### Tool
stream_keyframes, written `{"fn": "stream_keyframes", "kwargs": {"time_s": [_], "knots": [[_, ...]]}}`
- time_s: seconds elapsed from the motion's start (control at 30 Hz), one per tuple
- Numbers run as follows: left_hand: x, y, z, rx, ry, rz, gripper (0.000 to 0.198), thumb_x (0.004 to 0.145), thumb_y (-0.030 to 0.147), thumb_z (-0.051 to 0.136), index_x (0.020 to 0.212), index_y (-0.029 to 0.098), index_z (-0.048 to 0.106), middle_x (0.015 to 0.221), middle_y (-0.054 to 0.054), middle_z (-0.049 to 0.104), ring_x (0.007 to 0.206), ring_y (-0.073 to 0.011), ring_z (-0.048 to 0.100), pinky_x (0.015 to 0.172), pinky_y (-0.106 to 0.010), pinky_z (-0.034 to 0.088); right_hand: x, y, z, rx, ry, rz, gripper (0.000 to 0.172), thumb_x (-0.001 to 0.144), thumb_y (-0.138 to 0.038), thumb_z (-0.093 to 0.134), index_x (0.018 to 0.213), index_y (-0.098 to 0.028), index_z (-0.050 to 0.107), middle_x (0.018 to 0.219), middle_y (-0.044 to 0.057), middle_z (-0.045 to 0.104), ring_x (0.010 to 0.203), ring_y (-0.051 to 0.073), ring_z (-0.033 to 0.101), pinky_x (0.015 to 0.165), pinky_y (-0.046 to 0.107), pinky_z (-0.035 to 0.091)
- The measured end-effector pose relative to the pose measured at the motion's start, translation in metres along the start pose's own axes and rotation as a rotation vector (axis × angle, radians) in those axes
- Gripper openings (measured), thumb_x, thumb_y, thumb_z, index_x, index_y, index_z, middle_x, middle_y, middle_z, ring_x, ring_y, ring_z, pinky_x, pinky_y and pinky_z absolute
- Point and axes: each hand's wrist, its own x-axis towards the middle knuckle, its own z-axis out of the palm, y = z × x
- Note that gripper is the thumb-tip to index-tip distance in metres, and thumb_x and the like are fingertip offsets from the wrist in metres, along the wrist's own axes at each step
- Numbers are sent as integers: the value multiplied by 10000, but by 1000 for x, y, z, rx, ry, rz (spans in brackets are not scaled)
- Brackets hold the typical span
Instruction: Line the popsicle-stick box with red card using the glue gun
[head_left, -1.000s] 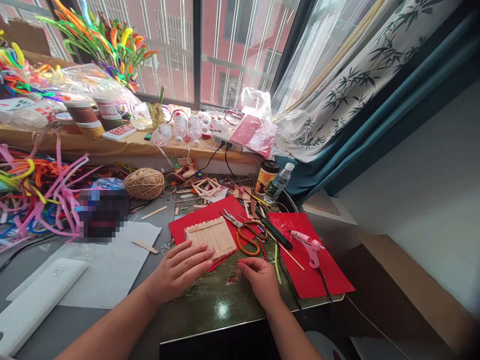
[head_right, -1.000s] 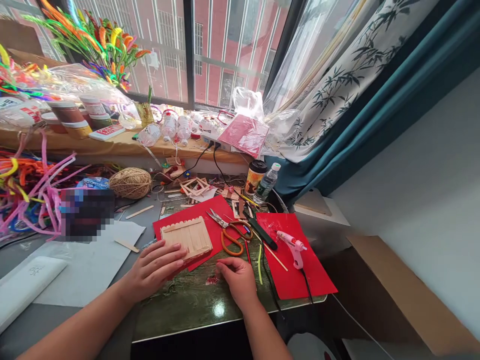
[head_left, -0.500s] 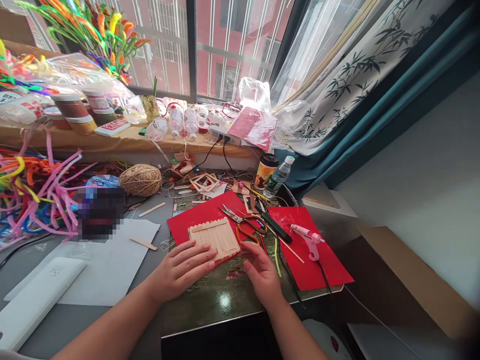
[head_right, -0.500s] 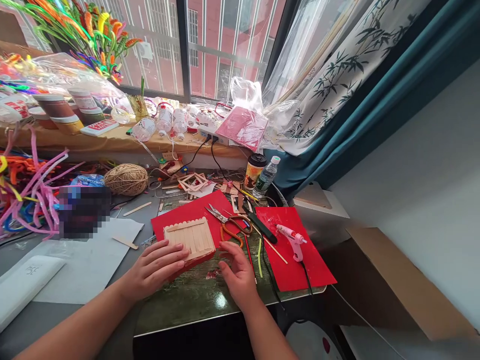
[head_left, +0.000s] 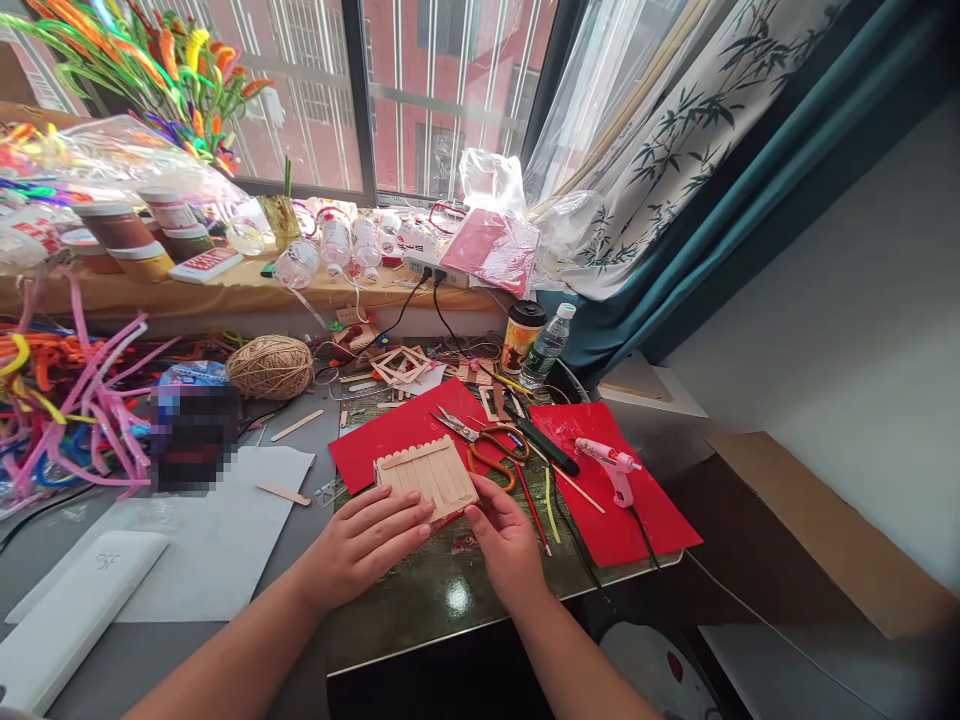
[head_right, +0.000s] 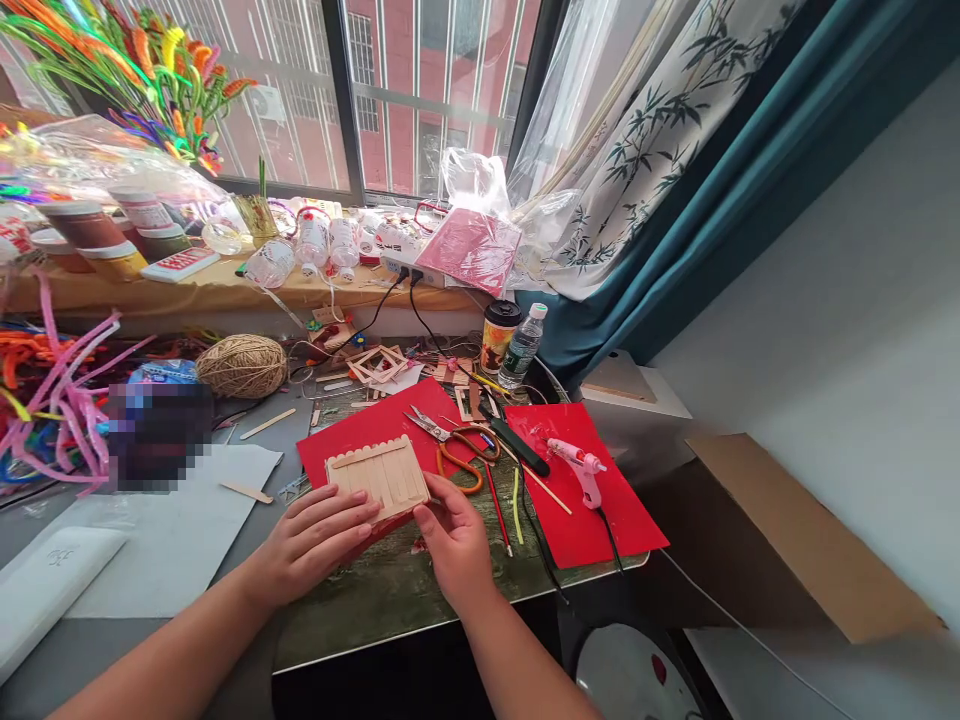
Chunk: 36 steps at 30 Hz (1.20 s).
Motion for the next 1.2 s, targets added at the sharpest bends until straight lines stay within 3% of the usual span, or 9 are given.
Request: {"fn": "stream_keyframes", "kwargs": {"time_s": [0.27, 0.5, 0.63, 0.73, 0.87, 1.0, 1.07, 1.2], "knots": [[7, 1, -1, -5, 28, 3, 475, 983, 62, 673, 1435, 203, 648, 1356, -87, 775, 1451, -219, 605, 1310, -432, 376, 2, 1, -8, -66, 29, -59, 305, 991, -469, 732, 1242, -319, 821, 1346, 76, 768, 1294, 302, 695, 1170, 495, 525], [7, 2, 1, -22, 15, -16, 467, 1000, 69, 653, 1446, 203, 628, 1348, -85, 780, 1451, -218, 605, 1302, -434, 381, 3, 6, -10, -20, 15, -47, 330, 962, -435, 772, 1265, -309, 809, 1361, 84, 757, 1269, 300, 708, 1116, 479, 572], [6, -3, 3, -58, 32, -80, 493, 1000, 112, 651, 1476, 229, 594, 1348, -90, 779, 1418, -228, 636, 1267, -448, 437, 3, 5, -13, -31, -14, -75, 314, 989, -429, 726, 1268, -311, 807, 1378, 75, 747, 1327, 301, 669, 1182, 503, 517], [3, -9, 6, -128, 51, -168, 598, 971, 177, 716, 1534, 248, 529, 1376, -120, 760, 1366, -262, 676, 1203, -481, 512, 3, 6, -13, -47, -15, -78, 317, 979, -442, 726, 1251, -301, 811, 1362, 78, 743, 1330, 304, 659, 1181, 494, 516], [-4, -13, 13, -211, 46, -355, 788, 852, 322, 888, 1537, 259, 503, 1337, -151, 765, 1258, -305, 736, 1065, -461, 612, 5, 12, -9, -31, 36, -37, 290, 933, -454, 780, 1164, -283, 814, 1237, 69, 748, 1157, 276, 715, 1043, 428, 604], [-10, -9, 18, -354, 45, -560, 919, 826, 391, 914, 1581, 285, 402, 1305, -161, 772, 1228, -316, 751, 1022, -457, 621, 6, 12, -8, -7, 24, -28, 248, 975, -438, 739, 1161, -279, 781, 1163, 57, 738, 1038, 232, 722, 954, 368, 613], [-11, -6, 18, -473, 63, -643, 936, 827, 403, 914, 1584, 294, 374, 1317, -169, 763, 1244, -319, 743, 1020, -458, 618, 8, 7, -10, -47, -7, -73, 279, 996, -431, 715, 1233, -291, 761, 1247, 68, 711, 1077, 233, 711, 985, 378, 598], [-8, -3, 18, -692, 115, -866, 934, 796, 496, 923, 1548, 275, 415, 1302, -186, 744, 1181, -325, 761, 917, -403, 648, 10, -6, -15, -201, -134, -228, 513, 965, -432, 765, 1458, -337, 665, 1522, 91, 606, 1397, 308, 579, 1168, 471, 502]]}}
